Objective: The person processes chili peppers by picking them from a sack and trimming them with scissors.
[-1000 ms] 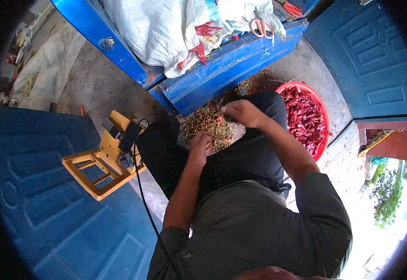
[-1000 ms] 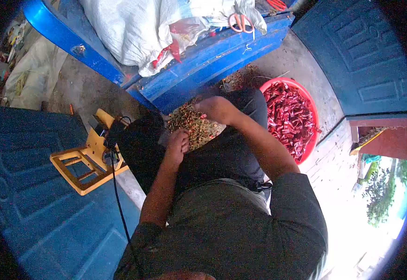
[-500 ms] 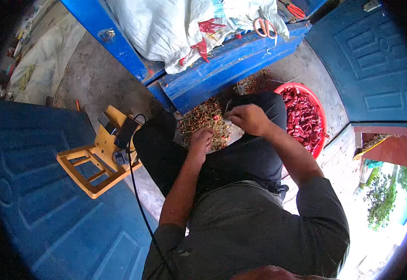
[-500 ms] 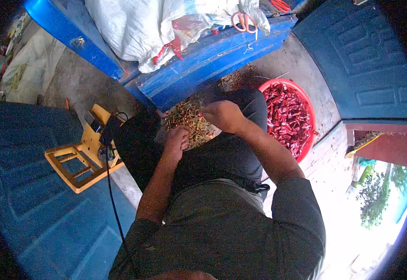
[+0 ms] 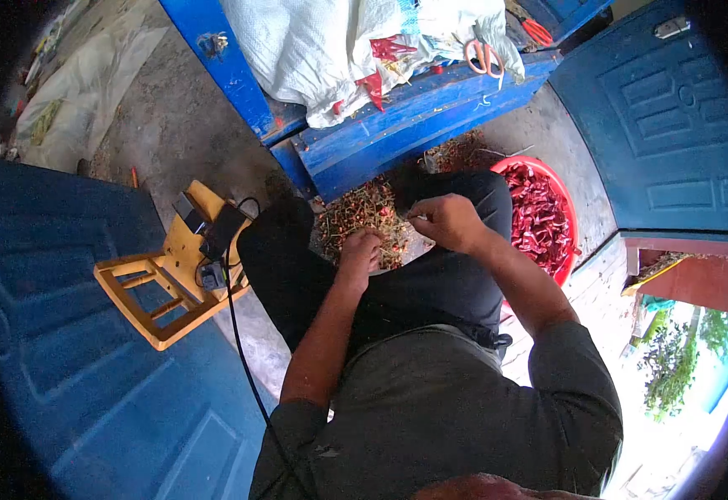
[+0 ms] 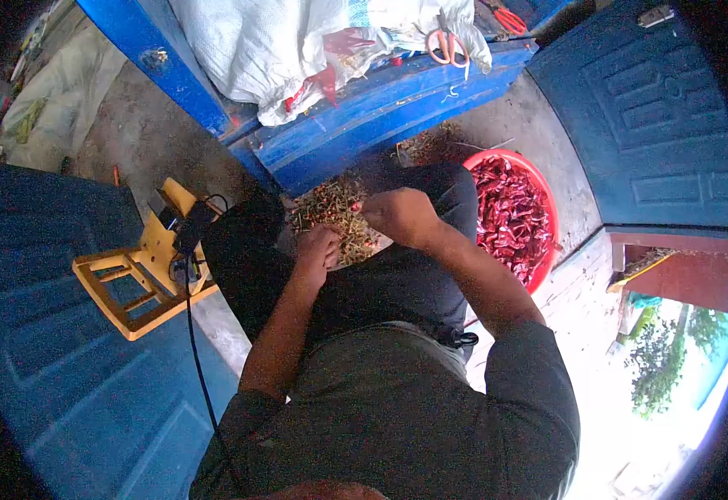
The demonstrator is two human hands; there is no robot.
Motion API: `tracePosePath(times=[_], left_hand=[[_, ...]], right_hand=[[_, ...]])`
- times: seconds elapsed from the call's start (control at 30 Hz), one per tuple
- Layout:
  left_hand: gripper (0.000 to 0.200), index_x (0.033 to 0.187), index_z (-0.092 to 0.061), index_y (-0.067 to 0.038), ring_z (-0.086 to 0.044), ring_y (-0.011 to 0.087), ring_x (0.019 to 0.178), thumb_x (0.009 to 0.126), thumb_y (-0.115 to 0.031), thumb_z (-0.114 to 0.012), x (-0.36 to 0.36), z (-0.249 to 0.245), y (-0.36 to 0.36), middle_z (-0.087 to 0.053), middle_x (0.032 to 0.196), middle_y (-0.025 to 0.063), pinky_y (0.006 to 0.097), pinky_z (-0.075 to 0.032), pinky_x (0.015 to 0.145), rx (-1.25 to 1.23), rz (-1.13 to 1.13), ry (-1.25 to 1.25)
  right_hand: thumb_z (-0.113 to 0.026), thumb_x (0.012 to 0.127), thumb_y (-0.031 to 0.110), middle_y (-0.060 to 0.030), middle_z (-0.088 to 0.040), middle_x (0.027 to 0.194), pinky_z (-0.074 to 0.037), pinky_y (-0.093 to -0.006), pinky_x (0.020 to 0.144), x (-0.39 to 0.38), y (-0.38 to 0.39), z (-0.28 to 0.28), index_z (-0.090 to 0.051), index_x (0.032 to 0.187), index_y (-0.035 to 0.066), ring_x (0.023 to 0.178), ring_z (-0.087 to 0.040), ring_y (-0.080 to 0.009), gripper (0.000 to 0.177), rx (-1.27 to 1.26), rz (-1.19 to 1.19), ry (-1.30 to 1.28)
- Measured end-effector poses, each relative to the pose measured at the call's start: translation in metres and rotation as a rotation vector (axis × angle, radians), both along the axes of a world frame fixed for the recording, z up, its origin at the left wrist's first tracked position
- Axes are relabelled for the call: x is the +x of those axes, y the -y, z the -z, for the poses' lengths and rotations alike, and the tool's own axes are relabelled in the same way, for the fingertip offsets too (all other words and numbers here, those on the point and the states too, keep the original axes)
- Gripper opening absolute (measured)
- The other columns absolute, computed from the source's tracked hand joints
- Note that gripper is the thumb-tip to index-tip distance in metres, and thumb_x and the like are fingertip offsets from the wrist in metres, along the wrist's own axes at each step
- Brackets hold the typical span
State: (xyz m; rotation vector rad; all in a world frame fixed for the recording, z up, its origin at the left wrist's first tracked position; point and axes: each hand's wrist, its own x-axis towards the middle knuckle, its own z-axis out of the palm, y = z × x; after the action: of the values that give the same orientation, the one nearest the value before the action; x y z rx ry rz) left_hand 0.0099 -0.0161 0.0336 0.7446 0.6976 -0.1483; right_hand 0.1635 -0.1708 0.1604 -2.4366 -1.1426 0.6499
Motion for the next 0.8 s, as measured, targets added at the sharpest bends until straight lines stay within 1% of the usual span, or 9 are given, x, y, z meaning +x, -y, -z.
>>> tracePosePath(times=[0.1,0.17,0.2,0.27,0.4,0.47,0.6,0.73,0.8], left_hand=[[0.010,0.097,-0.063,-0.005,-0.032,0.0055,0.045,0.089,-0.009,-0.059,0.002,0.001,0.001,-0.040,0.060,-0.0057,0.0252,-0.026,0.039,-0.038,0.011,0.051],[0.009,0.097,-0.062,-0.006,-0.033,0.0055,0.045,0.089,-0.009,-0.059,0.004,0.006,0.002,-0.039,0.059,-0.0064,0.0248,-0.026,0.039,-0.050,0.023,0.073],[0.009,0.097,-0.062,-0.006,-0.033,0.0055,0.045,0.089,-0.009,-0.059,0.004,0.005,0.001,-0.039,0.059,-0.0064,0.0248,-0.026,0.039,-0.051,0.019,0.073],[0.010,0.097,-0.063,-0.006,-0.033,0.0053,0.045,0.089,-0.010,-0.059,0.004,0.003,-0.001,-0.039,0.058,-0.0070,0.0244,-0.026,0.039,-0.061,0.047,0.049],[0.010,0.097,-0.062,-0.005,-0.034,0.0051,0.045,0.090,-0.011,-0.059,0.003,-0.001,0.000,-0.039,0.059,-0.0067,0.0243,-0.026,0.039,-0.046,0.040,0.071],[0.010,0.096,-0.062,-0.005,-0.034,0.0050,0.046,0.090,-0.011,-0.058,0.005,-0.004,0.002,-0.039,0.059,-0.0067,0.0237,-0.027,0.040,-0.003,0.057,0.042],[0.010,0.097,-0.062,-0.005,-0.033,0.0053,0.045,0.091,-0.011,-0.057,0.005,-0.003,0.006,-0.038,0.059,-0.0066,0.0237,-0.028,0.041,-0.033,0.046,0.029],[0.011,0.098,-0.062,-0.004,-0.033,0.0059,0.047,0.090,-0.007,-0.055,0.004,-0.014,0.002,-0.038,0.060,-0.0058,0.0248,-0.029,0.042,-0.003,0.074,0.054],[0.008,0.093,-0.061,-0.004,-0.033,0.0040,0.047,0.088,-0.009,-0.056,0.002,-0.013,0.004,-0.039,0.062,-0.0062,0.0225,-0.026,0.042,0.004,0.011,0.059]], right_hand=[[-0.067,0.086,0.031,-0.0156,-0.070,0.094,-0.053,-0.0478,0.073,-0.007,0.001,-0.001,-0.071,0.101,0.014,0.087,-0.067,-0.0377,0.024,0.015,-0.002,-0.023],[-0.071,0.086,0.021,-0.0111,-0.069,0.078,-0.051,-0.0354,0.061,-0.014,0.003,0.008,-0.071,0.106,0.009,0.063,-0.066,-0.0224,0.023,0.083,0.028,0.046],[-0.071,0.086,0.021,-0.0111,-0.069,0.078,-0.051,-0.0354,0.061,-0.013,0.002,0.006,-0.071,0.106,0.009,0.063,-0.066,-0.0224,0.023,0.083,0.024,0.045],[-0.069,0.091,0.021,-0.0042,-0.066,0.072,-0.047,-0.0291,0.056,-0.011,0.004,0.001,-0.070,0.107,0.006,0.060,-0.060,-0.0106,0.022,0.232,0.076,-0.255],[-0.065,0.094,0.023,-0.0050,-0.068,0.081,-0.051,-0.0315,0.064,-0.007,0.013,-0.011,-0.070,0.111,0.010,0.068,-0.064,-0.0164,0.022,0.276,0.188,-0.580],[-0.061,0.098,0.027,-0.0028,-0.065,0.074,-0.049,-0.0270,0.059,-0.005,0.016,-0.019,-0.070,0.117,0.010,0.057,-0.057,-0.0101,0.027,0.169,0.360,-0.808],[-0.054,0.102,0.029,0.0020,-0.058,0.064,-0.043,-0.0225,0.051,0.008,0.024,-0.013,-0.068,0.115,0.004,0.049,-0.049,-0.0063,0.031,0.222,0.495,-0.959],[-0.039,0.103,0.054,0.0021,-0.040,0.055,-0.046,-0.0272,0.056,0.023,0.030,-0.025,-0.063,0.120,0.000,0.043,-0.037,-0.0098,0.061,0.588,0.668,-1.176],[-0.028,0.102,0.063,-0.0002,-0.047,0.062,-0.049,-0.0318,0.066,0.034,0.043,-0.023,-0.060,0.125,-0.001,0.053,-0.046,-0.0123,0.076,0.670,0.705,-1.179]])
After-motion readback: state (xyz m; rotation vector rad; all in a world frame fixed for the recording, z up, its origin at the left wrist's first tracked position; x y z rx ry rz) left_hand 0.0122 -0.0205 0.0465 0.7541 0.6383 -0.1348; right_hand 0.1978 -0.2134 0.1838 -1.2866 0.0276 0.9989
